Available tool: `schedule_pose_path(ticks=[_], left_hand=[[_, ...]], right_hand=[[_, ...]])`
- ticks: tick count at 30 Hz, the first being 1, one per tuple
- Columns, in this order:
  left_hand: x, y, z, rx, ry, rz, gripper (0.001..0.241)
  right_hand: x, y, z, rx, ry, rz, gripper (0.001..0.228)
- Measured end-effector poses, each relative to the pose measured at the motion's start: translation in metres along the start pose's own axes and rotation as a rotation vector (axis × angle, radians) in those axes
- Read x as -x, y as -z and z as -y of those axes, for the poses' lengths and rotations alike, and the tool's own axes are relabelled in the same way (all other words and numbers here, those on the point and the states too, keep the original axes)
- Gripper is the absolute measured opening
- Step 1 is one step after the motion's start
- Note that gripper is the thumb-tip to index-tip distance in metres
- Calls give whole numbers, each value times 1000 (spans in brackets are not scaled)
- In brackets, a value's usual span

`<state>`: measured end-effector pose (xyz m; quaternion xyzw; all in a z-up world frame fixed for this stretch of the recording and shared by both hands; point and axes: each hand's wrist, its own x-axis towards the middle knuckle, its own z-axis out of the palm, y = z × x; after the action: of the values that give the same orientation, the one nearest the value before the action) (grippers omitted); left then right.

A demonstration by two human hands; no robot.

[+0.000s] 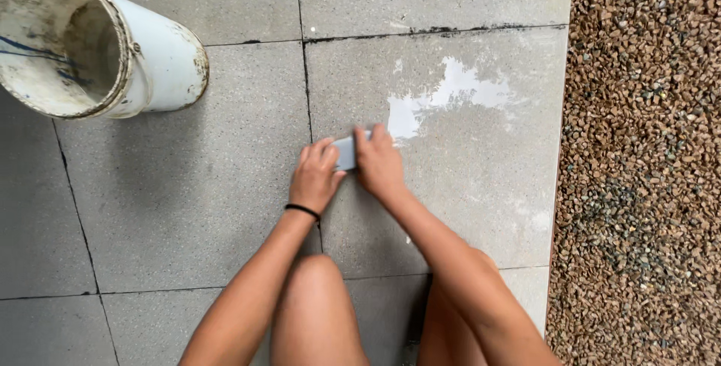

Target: The person cleans floor tiles by applying a substance from a bucket and scrubbing the surface with a small hand-held tool.

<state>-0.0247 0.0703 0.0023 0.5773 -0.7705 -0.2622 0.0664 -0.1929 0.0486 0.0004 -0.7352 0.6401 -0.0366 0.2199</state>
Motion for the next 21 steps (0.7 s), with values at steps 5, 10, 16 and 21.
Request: schedule_pose_path(ticks=[5,10,16,21], left_hand=[[9,-5,28,-105,-101,-64,51],[5,-8,42,-104,-111,-53,52],[0,-21,55,-152,-99,-64,55],[-6,-14,53,-69,-54,11,53]], right_hand=[[-6,-1,18,86,37,27,42],[-11,-5,15,99,91,2,39],[-22,-12,8,56,149,59,40],[-27,-8,8,-13,164,98,40]])
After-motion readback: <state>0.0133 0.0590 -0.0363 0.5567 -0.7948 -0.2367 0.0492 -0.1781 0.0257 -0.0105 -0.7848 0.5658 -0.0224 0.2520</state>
